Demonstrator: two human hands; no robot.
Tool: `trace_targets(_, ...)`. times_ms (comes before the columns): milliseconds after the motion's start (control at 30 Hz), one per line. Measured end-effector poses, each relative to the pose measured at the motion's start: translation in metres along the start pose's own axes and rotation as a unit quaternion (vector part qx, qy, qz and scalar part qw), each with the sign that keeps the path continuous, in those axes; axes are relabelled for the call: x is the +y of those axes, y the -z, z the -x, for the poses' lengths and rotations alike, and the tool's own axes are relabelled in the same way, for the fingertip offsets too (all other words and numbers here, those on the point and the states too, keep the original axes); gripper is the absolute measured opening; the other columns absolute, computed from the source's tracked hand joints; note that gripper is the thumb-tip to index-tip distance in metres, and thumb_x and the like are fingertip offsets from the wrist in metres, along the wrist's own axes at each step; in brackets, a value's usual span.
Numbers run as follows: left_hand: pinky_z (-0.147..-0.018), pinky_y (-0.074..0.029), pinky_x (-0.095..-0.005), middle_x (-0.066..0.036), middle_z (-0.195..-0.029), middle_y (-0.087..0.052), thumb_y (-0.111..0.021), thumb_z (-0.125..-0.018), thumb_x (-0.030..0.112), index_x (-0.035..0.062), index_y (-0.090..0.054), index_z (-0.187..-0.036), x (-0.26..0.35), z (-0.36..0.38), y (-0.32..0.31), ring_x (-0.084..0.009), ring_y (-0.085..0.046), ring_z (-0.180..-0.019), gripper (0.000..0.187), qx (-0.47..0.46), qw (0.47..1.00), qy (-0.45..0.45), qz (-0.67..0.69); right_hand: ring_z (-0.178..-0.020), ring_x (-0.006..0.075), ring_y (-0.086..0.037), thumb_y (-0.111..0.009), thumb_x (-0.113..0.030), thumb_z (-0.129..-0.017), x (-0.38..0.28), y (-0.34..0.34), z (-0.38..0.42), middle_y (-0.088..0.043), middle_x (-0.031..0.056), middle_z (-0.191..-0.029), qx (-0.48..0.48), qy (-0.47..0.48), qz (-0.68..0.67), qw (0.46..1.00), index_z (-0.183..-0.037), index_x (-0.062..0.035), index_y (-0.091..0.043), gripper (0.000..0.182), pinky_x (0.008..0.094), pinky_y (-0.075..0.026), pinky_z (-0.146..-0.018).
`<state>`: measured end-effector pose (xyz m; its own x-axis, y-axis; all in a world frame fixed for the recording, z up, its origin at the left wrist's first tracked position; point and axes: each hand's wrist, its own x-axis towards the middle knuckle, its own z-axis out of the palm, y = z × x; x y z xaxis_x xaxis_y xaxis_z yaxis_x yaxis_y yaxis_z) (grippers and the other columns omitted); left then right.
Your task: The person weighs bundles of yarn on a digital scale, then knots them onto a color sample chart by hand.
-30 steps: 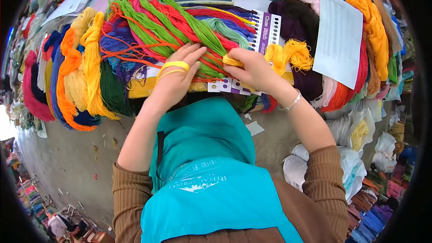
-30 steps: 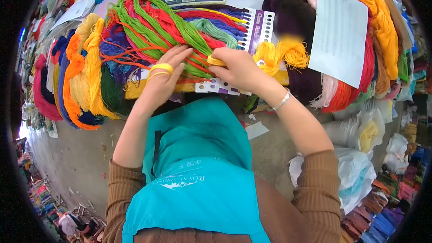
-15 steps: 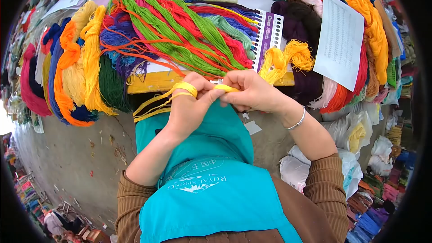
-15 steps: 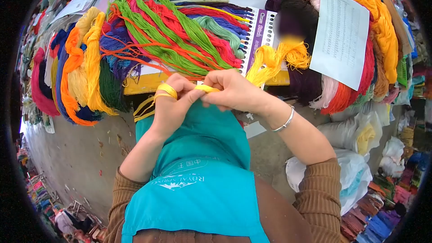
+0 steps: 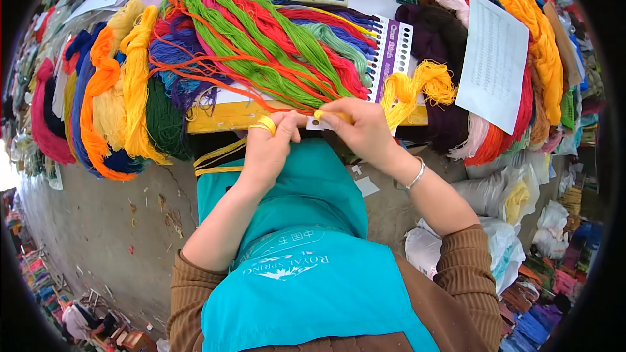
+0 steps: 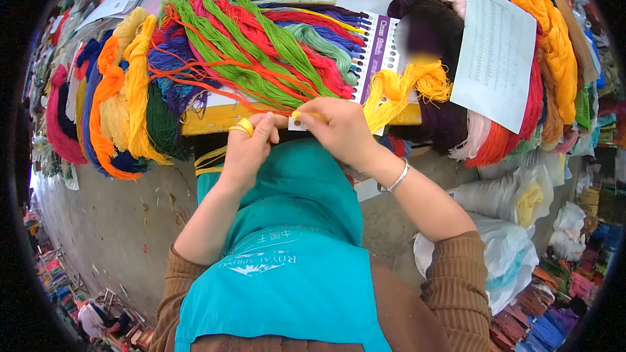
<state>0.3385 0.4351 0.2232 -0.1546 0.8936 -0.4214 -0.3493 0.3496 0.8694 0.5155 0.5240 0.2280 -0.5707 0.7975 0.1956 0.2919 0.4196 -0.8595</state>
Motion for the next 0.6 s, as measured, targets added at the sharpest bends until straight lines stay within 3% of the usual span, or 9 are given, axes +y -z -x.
trace_targets(67,-0.048,-0.027,-0.0192,0.006,-0.068,-0.055,-0.057,-0.1,0.018,0.0013,-0.067,-0.105,-0.005,-0.003,0.009,-0.0006,-0.036,-0.054,0.02,0.019,0.987,-0.051,-0.154,-0.073,0.0238,-0.069,-0.069,-0.012,-0.088,0.013,0.001,-0.003,-0.071,0.0146,-0.081,-0.018,-0.051,-0.028,0.998,-0.095,-0.0004,-0.071,0.014,0.0331,-0.053,-0.065)
trace_targets(167,-0.053,-0.033,-0.0195,0.003,-0.071,-0.059,-0.056,-0.099,0.015,-0.0005,-0.066,-0.109,-0.006,-0.006,0.006,-0.0021,-0.043,-0.059,0.021,-0.004,0.976,-0.079,-0.204,-0.073,0.0233,-0.069,-0.07,-0.015,-0.087,0.018,-0.001,-0.005,-0.07,0.0145,-0.08,-0.037,-0.042,-0.029,0.998,-0.094,-0.0003,-0.071,0.016,0.0337,-0.052,-0.065)
trace_targets(200,-0.059,-0.042,-0.0247,-0.001,-0.068,-0.061,-0.056,-0.098,0.014,-0.0027,-0.065,-0.103,-0.004,-0.007,0.002,-0.0075,-0.055,-0.065,0.02,0.002,0.98,-0.048,-0.195,-0.072,0.0232,-0.069,-0.07,-0.015,-0.087,0.018,-0.001,-0.005,-0.07,0.0143,-0.08,-0.047,-0.057,-0.028,0.997,-0.093,-0.0005,-0.072,0.015,0.0339,-0.052,-0.065)
trace_targets(333,-0.061,-0.043,-0.0257,-0.001,-0.071,-0.062,-0.056,-0.097,0.011,-0.0026,-0.062,-0.1,-0.002,-0.017,-0.002,-0.0086,-0.056,-0.067,0.015,0.002,0.983,0.027,-0.18,-0.071,0.0229,-0.069,-0.07,-0.014,-0.086,0.019,0.001,-0.005,-0.07,0.0137,-0.078,-0.057,-0.046,-0.019,0.997,-0.092,-0.0014,-0.072,0.014,0.0338,-0.052,-0.066)
trace_targets(400,-0.06,-0.042,-0.0247,0.0,-0.076,-0.063,-0.056,-0.096,0.009,-0.0004,-0.061,-0.097,-0.021,-0.023,-0.003,-0.0077,-0.055,-0.067,0.01,-0.016,0.978,-0.139,-0.152,-0.07,0.023,-0.069,-0.07,-0.014,-0.086,0.017,0.002,-0.004,-0.07,0.0136,-0.078,-0.057,-0.052,-0.023,0.997,-0.092,-0.0017,-0.072,0.014,0.0338,-0.052,-0.065)
trace_targets(467,-0.056,-0.039,-0.0221,0.0,-0.081,-0.065,-0.057,-0.096,0.009,0.0025,-0.06,-0.097,-0.01,-0.019,-0.006,-0.0046,-0.051,-0.065,0.007,-0.022,0.978,-0.136,-0.157,-0.07,0.0231,-0.069,-0.07,-0.014,-0.086,0.015,0.002,-0.004,-0.07,0.0136,-0.078,-0.056,-0.057,-0.028,0.996,-0.092,-0.0019,-0.072,0.014,0.0338,-0.052,-0.065)
trace_targets(533,-0.05,-0.033,-0.0195,0.001,-0.082,-0.065,-0.057,-0.098,0.012,0.0035,-0.062,-0.101,0.003,-0.013,-0.01,-0.0017,-0.043,-0.058,0.01,-0.011,0.997,0.046,-0.054,-0.069,0.0249,-0.069,-0.071,-0.014,-0.084,0.014,0.003,-0.004,-0.07,0.014,-0.077,-0.054,-0.039,-0.031,0.997,-0.091,-0.0026,-0.071,0.013,0.0342,-0.052,-0.063)
trace_targets(600,-0.048,-0.03,-0.0192,0.002,-0.081,-0.066,-0.056,-0.099,0.013,0.0029,-0.063,-0.103,0.008,-0.013,-0.01,-0.0012,-0.04,-0.055,0.013,-0.023,0.996,0.06,-0.058,-0.068,0.0261,-0.069,-0.071,-0.015,-0.084,0.019,0.001,-0.002,-0.069,0.0144,-0.077,-0.05,-0.031,-0.025,0.998,-0.09,-0.0033,-0.071,0.013,0.0346,-0.052,-0.062)
